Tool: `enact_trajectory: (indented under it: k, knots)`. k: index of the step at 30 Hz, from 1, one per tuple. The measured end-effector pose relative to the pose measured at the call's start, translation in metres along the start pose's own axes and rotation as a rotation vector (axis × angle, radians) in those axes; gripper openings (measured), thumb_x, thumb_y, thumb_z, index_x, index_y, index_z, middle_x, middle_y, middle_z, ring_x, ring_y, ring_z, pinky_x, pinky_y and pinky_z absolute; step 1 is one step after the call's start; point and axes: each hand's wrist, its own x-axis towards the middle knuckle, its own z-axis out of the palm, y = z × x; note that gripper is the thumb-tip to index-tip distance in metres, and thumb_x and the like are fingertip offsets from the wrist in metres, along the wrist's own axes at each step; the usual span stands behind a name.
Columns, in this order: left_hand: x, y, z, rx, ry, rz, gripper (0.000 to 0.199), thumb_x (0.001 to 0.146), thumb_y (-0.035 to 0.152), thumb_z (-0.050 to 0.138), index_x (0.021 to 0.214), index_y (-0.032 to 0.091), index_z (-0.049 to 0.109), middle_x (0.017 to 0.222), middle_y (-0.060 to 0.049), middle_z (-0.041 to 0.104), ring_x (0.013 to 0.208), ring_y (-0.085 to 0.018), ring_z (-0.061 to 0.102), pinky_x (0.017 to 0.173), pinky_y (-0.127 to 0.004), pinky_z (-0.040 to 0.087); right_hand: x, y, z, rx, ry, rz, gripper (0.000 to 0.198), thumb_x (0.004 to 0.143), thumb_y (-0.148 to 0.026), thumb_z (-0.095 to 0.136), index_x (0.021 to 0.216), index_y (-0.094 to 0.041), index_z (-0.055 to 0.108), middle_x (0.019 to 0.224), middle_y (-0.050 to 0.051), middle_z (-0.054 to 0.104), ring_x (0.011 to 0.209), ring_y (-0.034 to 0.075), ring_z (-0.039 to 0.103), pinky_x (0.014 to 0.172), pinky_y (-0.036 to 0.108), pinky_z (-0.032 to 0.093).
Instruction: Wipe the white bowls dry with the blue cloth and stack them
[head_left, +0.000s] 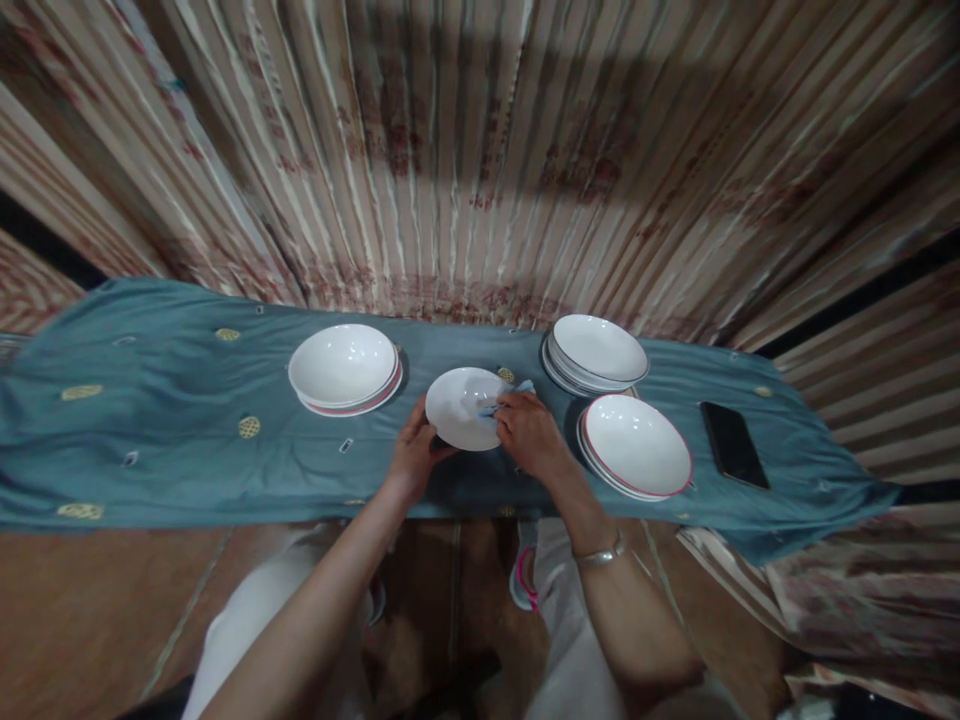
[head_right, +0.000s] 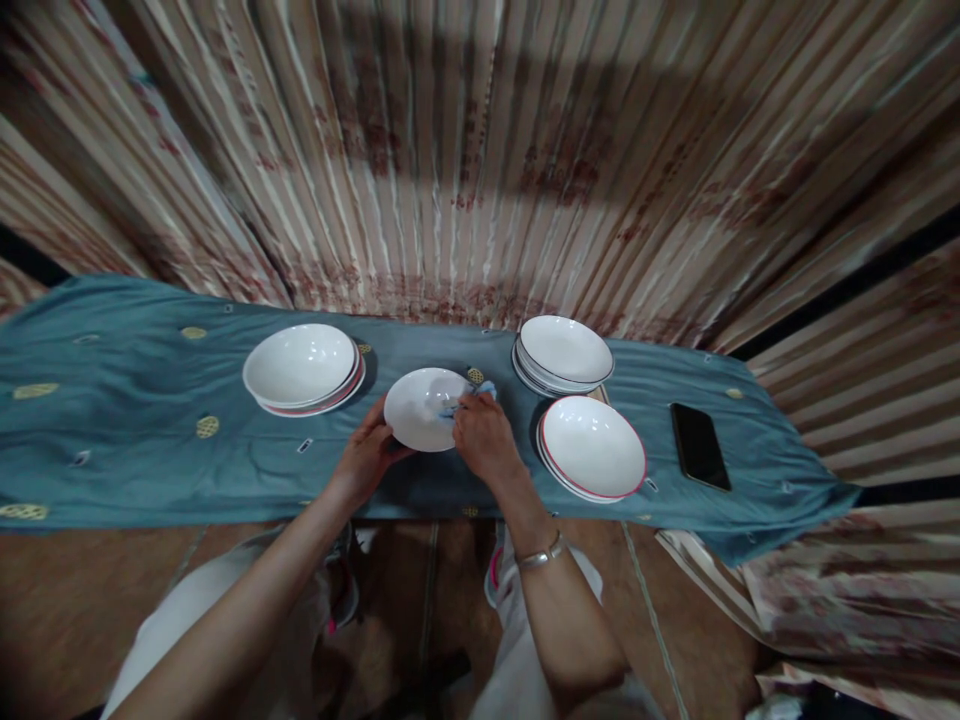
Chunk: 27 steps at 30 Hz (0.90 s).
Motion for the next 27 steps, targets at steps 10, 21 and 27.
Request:
enact_trajectory:
  k: [10,21,27]
  knots:
    - [-0.001,0.002,-0.002,-0.010,0.016,-0.034,0.056,0.064,0.026,0.072,0.120,0.029,0.065,0.133,-0.005,0.060,0.115,-0.029,0.057,0.078,-0.042,0.063,0.022,0.006,0.016,0.056,0.150,0.008,0.031,0.095,-0.008,0.046,0.094,-0.011,0.077,0.123,0.016,0.070,0.113,0.027,0.060,0.111,0.043,0.042]
    - [-0.002,0.003,-0.002,-0.024,0.037,-0.060,0.070,0.064,0.025,0.074,0.133,0.027,0.061,0.143,-0.008,0.057,0.115,-0.029,0.059,0.076,-0.041,0.064,0.040,0.006,0.025,0.138,0.240,0.006,0.033,0.095,-0.009,0.045,0.097,-0.015,0.077,0.122,0.015,0.068,0.112,0.026,0.057,0.106,0.042,0.046]
    - [0.000,0.002,-0.004,-0.036,0.032,-0.068,0.072,0.065,0.027,0.076,0.135,0.028,0.060,0.147,-0.008,0.054,0.118,-0.029,0.058,0.075,-0.039,0.064,0.045,0.000,0.024,0.161,0.216,0.032,0.034,0.096,-0.009,0.043,0.102,-0.013,0.076,0.124,0.014,0.067,0.112,0.027,0.057,0.105,0.041,0.046]
